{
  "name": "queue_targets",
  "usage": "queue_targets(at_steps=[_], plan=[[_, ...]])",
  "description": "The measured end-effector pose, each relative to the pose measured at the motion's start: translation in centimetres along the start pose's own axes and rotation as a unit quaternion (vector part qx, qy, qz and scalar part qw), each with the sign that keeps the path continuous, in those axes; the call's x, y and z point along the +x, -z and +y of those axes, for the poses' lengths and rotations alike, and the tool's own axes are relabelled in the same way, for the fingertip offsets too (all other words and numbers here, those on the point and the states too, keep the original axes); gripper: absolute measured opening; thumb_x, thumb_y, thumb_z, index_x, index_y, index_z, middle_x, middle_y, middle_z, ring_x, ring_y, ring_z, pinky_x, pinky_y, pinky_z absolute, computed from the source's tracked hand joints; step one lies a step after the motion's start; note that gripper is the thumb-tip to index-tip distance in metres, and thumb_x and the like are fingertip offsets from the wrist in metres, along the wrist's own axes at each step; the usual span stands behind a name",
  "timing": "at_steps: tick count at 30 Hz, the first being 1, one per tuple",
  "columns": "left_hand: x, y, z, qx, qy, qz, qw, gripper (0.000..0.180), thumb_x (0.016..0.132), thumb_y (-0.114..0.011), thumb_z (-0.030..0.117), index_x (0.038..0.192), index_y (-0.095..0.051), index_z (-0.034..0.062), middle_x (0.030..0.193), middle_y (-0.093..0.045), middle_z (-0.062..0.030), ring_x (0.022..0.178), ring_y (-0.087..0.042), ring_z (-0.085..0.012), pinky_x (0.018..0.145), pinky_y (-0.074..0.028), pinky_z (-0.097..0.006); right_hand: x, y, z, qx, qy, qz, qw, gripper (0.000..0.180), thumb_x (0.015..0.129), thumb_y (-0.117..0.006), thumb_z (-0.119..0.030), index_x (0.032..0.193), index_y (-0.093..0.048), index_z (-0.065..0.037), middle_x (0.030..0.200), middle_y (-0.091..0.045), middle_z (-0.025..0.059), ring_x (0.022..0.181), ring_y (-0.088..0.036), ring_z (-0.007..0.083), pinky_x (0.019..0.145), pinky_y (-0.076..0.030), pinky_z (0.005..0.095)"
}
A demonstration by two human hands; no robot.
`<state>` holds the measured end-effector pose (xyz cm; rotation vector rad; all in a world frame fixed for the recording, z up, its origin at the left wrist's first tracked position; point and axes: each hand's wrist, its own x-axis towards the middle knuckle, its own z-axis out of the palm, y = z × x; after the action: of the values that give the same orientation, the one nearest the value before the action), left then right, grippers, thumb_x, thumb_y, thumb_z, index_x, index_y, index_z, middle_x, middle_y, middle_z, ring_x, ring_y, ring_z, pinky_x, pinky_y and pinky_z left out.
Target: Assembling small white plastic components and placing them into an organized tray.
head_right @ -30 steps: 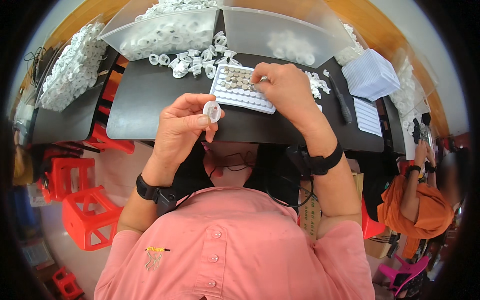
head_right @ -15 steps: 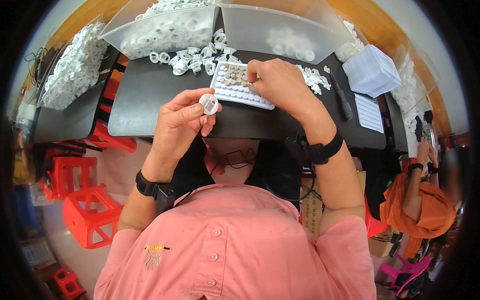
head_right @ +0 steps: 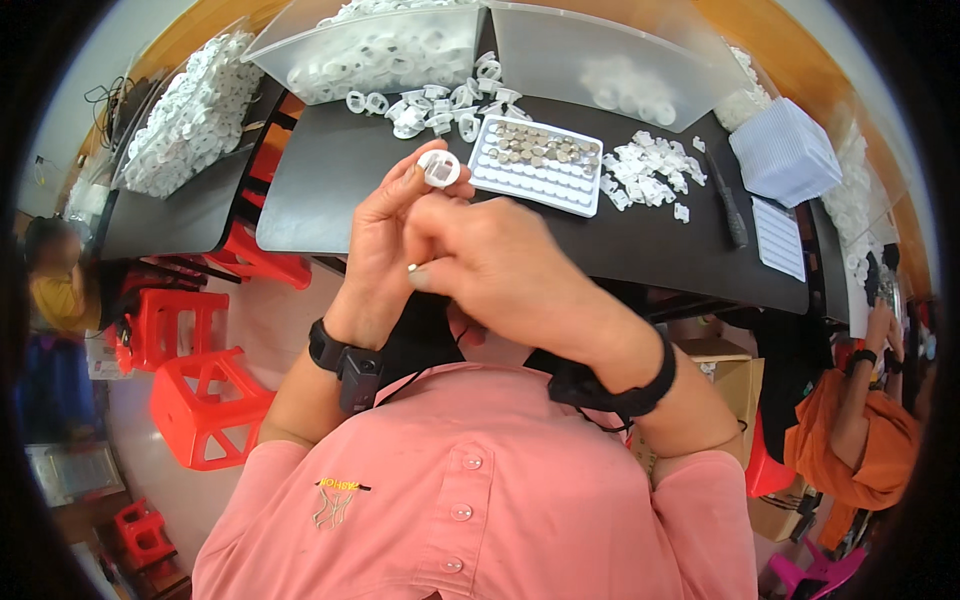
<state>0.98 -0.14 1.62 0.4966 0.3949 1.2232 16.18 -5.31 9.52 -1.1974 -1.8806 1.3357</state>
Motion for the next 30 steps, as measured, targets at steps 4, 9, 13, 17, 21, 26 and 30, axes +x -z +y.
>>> queue_targets(at_steps=[4, 9, 13, 17, 21, 26, 30], plan=[[0.2, 0.3, 0.4, -0.001, 0.013, 0.012, 1.000, 0.037, 0.096, -0.064, 0.015, 0.130, -0.056, 0.0013, 0.106, -0.068, -0.0171, 0.096, -0.066, -0.0224, 0.086, -0.055, -0.036, 2.3, -3.3, 3.1, -0.013, 0.085, 0.077, 0.993, 0.006, 0.083, -0.067, -0.005, 0.087, -0.063, -0.004, 0.067, -0.062, 0.0058, 0.062, -0.061, 0.0161, 0.058, -0.047, 0.0308], [0.3, 1.2, 0.4, -0.017, 0.005, -0.013, 1.000, 0.039, 0.095, -0.066, 0.020, 0.130, -0.056, 0.0032, 0.110, -0.067, -0.0166, 0.093, -0.065, -0.0226, 0.084, -0.055, -0.035, 2.1, -5.0, 4.1, -0.074, 0.185, 0.186, 0.962, 0.008, 0.083, -0.072, -0.003, 0.089, -0.069, -0.001, 0.073, -0.065, 0.0043, 0.066, -0.059, 0.0084, 0.060, -0.047, 0.0256], [0.1, 1.1, 0.5, -0.016, 0.001, 0.002, 1.000, 0.040, 0.095, -0.067, 0.017, 0.130, -0.055, 0.0023, 0.109, -0.067, -0.0176, 0.092, -0.065, -0.0225, 0.082, -0.055, -0.035, 2.0, -5.1, 3.9, -0.030, 0.141, 0.161, 0.976, 0.011, 0.080, -0.074, -0.002, 0.090, -0.069, -0.001, 0.076, -0.065, 0.0071, 0.064, -0.060, 0.0123, 0.060, -0.048, 0.0271], [0.2, 0.9, 0.4, -0.017, 0.000, 0.011, 1.000, 0.040, 0.095, -0.066, 0.014, 0.131, -0.054, 0.0015, 0.109, -0.066, -0.0193, 0.091, -0.065, -0.0226, 0.081, -0.055, -0.035, 1.8, -5.8, 3.8, -0.152, 0.225, 0.224, 0.936, 0.014, 0.078, -0.074, -0.003, 0.090, -0.067, -0.004, 0.077, -0.065, 0.0095, 0.066, -0.065, 0.0231, 0.058, -0.049, 0.0315], [0.1, 0.9, 0.1, -0.028, -0.005, 0.007, 1.000, 0.039, 0.095, -0.065, 0.012, 0.131, -0.053, 0.0010, 0.109, -0.066, -0.0203, 0.091, -0.064, -0.0227, 0.080, -0.053, -0.035, 1.7, -6.0, 3.8, -0.258, 0.264, 0.249, 0.895, 0.016, 0.077, -0.072, -0.002, 0.090, -0.065, -0.006, 0.077, -0.062, 0.0085, 0.068, -0.064, 0.0274, 0.056, -0.048, 0.0358], [0.1, 0.4, -0.1, -0.025, -0.002, 0.025, 0.999, 0.039, 0.095, -0.064, 0.011, 0.132, -0.053, 0.0007, 0.109, -0.066, -0.0211, 0.091, -0.063, -0.0228, 0.077, -0.052, -0.034, 1.8, -6.0, 4.3, -0.332, 0.297, 0.290, 0.847, 0.018, 0.074, -0.070, 0.000, 0.089, -0.064, -0.006, 0.075, -0.057, 0.0077, 0.066, -0.061, 0.0257, 0.055, -0.047, 0.0373], [0.1, 0.5, -0.2, -0.033, -0.001, 0.013, 0.999, 0.035, 0.093, -0.068, 0.009, 0.126, -0.056, 0.0010, 0.105, -0.069, -0.0179, 0.087, -0.065, -0.0195, 0.080, -0.054, -0.033, 1.9, -5.7, 4.3, -0.304, 0.315, 0.297, 0.849, 0.018, 0.073, -0.069, 0.002, 0.089, -0.064, -0.005, 0.076, -0.058, 0.0085, 0.066, -0.061, 0.0263, 0.055, -0.047, 0.0370]])
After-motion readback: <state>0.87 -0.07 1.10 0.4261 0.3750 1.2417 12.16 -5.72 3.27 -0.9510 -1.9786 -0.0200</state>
